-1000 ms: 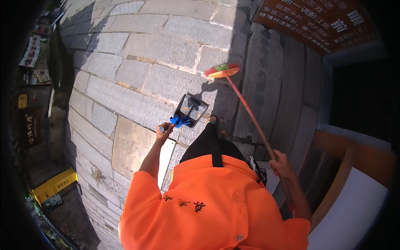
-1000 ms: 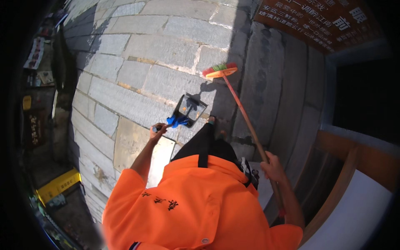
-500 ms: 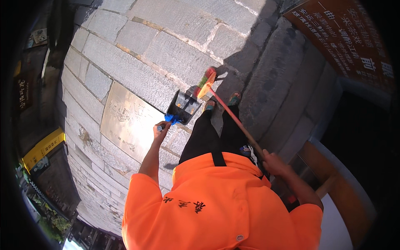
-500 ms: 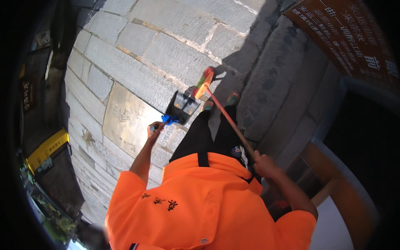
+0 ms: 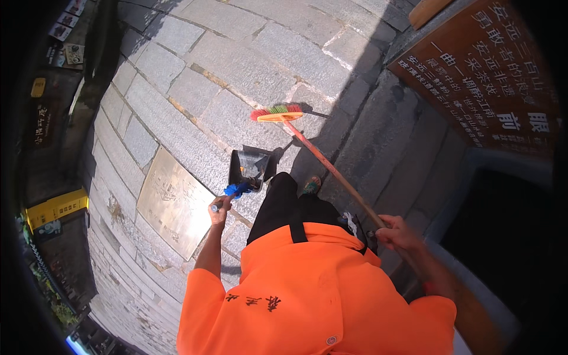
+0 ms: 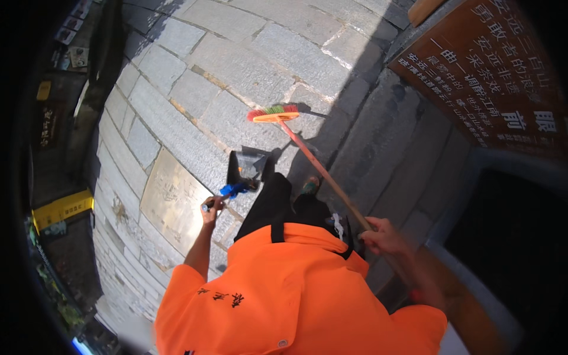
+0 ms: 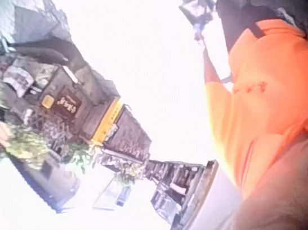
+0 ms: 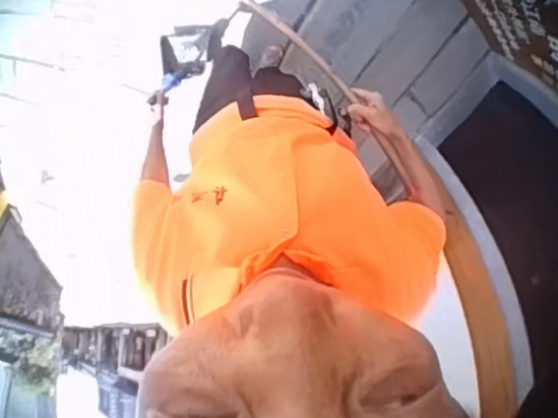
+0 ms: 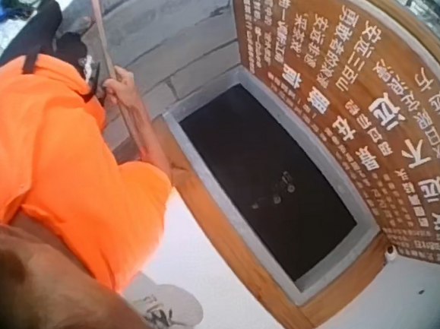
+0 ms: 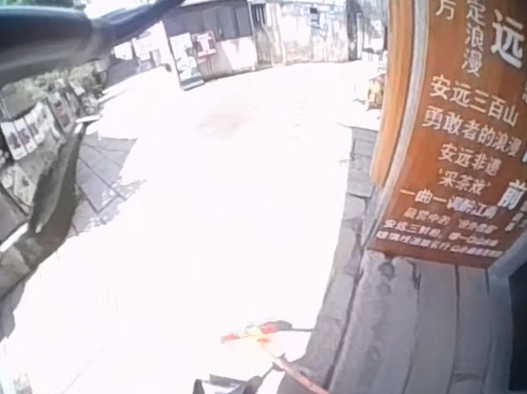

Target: The person sweeps a stone-paved sidewalk using a broom and dustpan, collecting debris into the dustpan. They then walk to a trash bin, empty the dustpan, and walk back along the path.

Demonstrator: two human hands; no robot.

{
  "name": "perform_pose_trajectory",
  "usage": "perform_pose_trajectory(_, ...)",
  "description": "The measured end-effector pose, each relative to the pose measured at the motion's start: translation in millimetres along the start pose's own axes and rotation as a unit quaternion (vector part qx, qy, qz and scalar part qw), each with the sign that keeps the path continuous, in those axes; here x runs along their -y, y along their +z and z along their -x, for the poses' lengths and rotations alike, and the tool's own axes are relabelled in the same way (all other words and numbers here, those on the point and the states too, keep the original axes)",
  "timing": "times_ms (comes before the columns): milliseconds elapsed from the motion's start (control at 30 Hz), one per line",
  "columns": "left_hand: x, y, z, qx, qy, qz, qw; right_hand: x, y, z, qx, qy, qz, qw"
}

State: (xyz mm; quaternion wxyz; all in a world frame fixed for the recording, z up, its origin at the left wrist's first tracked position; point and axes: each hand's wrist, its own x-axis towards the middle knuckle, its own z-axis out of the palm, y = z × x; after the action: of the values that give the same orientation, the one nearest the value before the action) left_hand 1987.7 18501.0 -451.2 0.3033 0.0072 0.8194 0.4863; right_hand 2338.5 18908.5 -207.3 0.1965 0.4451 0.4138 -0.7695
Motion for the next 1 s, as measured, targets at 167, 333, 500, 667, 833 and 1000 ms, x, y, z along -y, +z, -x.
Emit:
perform_pose_trajectory(167, -91.0, 65.7, -30.7, -0.038, 0.034, 0.097, 0.994, 25.6, -39.9, -19.9, -0.012, -0.067, -0.124, 0.990)
perform_pose_trajectory(333, -193.2, 143.8, -68.2, -0.039, 0.102, 0.179, 0.978, 94.5, -74.7, -38.5, -0.051, -0.097, -0.190, 0.976)
perform_pose_trajectory(500, -304.2, 262.5, -240.5, 0.004, 0.069, 0.156, 0.985, 198.3, -104.9, -118.2, -0.074, -0.110, -0.222, 0.966)
perform_pose_trajectory(667, -412.0, 319.6, -334.1, 0.016, 0.112, 0.120, 0.986, 301.0, -142.3, -157.9, -0.102, -0.118, -0.272, 0.949)
perform_pose_trajectory(833, -522.6, 386.8, -415.8, 0.030, 0.171, 0.071, 0.982, 403.4, -184.1, -191.2, -0.093, -0.136, -0.338, 0.927)
perform_pose_trajectory(1000, -624.2, 466.2, -491.4, 0.021, 0.173, 0.089, 0.981, 487.6, -252.9, -248.7, -0.087, -0.165, -0.395, 0.900)
